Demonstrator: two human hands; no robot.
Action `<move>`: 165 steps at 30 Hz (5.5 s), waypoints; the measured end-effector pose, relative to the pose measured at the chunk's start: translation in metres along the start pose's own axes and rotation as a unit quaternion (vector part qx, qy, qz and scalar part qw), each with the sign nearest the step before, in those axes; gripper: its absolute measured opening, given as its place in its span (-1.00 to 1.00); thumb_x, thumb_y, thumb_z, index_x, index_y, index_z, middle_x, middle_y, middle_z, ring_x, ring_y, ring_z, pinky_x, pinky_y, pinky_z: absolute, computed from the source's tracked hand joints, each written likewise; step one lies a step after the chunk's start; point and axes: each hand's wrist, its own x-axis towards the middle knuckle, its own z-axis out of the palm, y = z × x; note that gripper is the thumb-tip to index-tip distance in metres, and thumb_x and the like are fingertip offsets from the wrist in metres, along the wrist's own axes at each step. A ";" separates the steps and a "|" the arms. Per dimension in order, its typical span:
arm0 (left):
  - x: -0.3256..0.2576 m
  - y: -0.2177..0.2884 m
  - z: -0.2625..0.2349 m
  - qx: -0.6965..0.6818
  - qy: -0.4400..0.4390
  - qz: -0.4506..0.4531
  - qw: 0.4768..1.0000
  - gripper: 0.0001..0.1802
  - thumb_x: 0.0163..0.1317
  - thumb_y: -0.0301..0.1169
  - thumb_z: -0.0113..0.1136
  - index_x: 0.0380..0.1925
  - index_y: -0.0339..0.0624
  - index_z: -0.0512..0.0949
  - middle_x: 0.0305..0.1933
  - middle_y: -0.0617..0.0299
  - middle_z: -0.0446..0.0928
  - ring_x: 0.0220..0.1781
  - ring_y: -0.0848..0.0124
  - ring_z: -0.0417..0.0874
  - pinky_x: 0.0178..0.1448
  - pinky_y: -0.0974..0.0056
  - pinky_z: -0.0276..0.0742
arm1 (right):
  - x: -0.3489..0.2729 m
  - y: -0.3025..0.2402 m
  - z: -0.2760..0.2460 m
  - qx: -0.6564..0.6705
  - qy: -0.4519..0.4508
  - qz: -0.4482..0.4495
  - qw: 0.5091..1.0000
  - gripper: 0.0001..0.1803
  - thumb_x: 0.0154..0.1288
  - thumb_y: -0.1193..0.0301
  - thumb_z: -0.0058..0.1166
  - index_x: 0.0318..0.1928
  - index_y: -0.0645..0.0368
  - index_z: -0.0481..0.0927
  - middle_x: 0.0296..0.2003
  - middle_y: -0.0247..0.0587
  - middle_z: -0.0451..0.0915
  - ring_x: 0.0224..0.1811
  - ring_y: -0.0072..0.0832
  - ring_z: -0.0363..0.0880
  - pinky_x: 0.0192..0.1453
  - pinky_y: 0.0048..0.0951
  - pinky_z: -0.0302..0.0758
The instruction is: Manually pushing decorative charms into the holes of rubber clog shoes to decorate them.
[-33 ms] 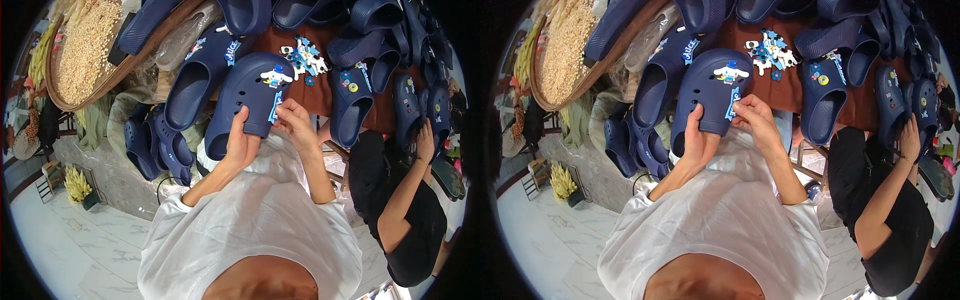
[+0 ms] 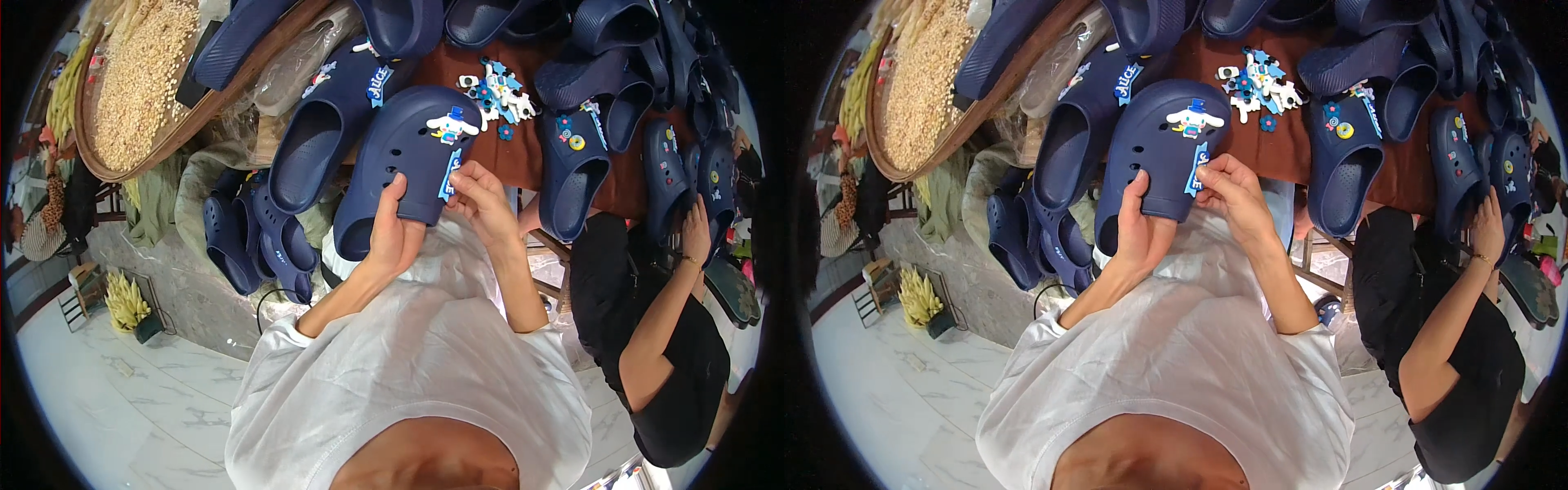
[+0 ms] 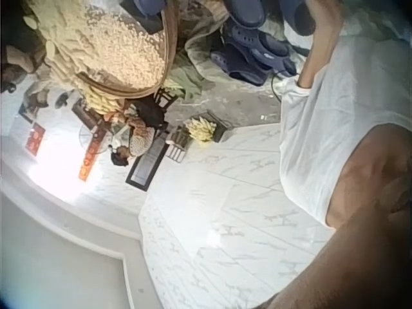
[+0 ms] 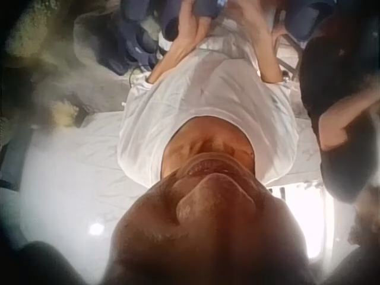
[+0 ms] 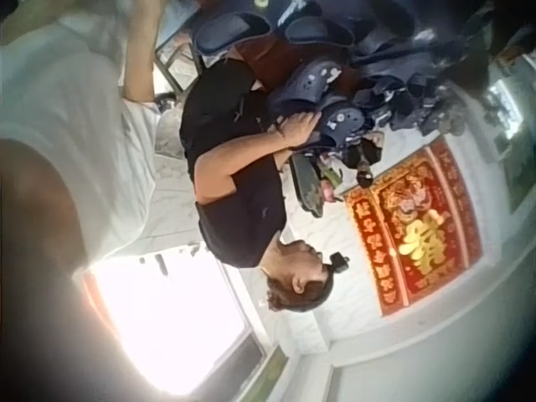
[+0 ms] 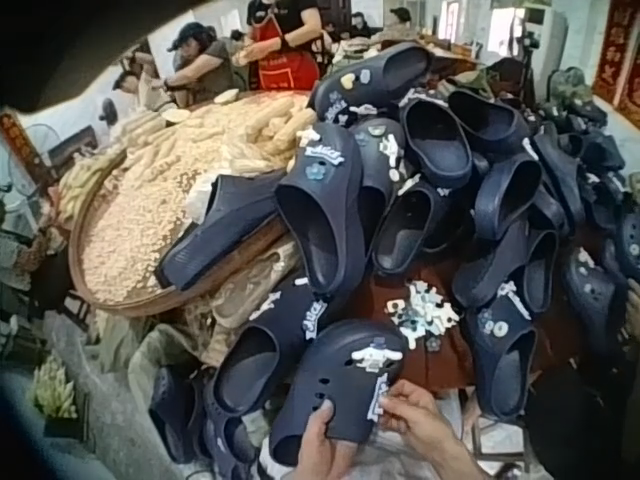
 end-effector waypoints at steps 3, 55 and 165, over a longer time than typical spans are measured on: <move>0.001 0.005 0.000 -0.021 -0.012 -0.004 1.000 -0.50 0.42 -0.17 -0.16 0.19 -0.33 0.30 0.20 0.08 0.44 0.27 0.31 0.42 0.39 0.18 0.24 | 0.001 -0.003 0.005 -0.010 0.023 0.014 1.000 -0.83 0.30 0.36 0.17 -0.23 0.08 0.44 -0.39 -0.45 0.54 -0.38 -0.72 0.51 -0.23 -0.68 0.47; 0.024 0.017 -0.009 -0.081 0.049 -0.030 0.995 -0.47 0.09 -0.57 0.02 0.12 -0.46 0.28 0.09 -0.15 0.47 0.08 0.04 0.57 0.22 0.00 0.50 | 0.044 -0.057 -0.021 -0.523 0.225 -0.364 0.737 -0.84 0.26 0.41 0.14 -0.25 0.23 0.49 -0.33 -0.17 0.57 -0.35 -0.39 0.58 -0.24 -0.41 0.48; 0.000 0.014 -0.005 0.021 0.076 -0.061 0.995 -0.39 -0.13 -0.63 -0.06 0.08 -0.42 0.37 0.09 -0.04 0.48 0.11 0.10 0.54 0.26 0.08 0.43 | 0.014 -0.033 0.005 -0.455 0.148 -0.415 0.774 -0.84 0.16 0.44 0.24 -0.25 0.21 0.65 -0.25 -0.22 0.57 -0.21 -0.34 0.57 -0.16 -0.35 0.47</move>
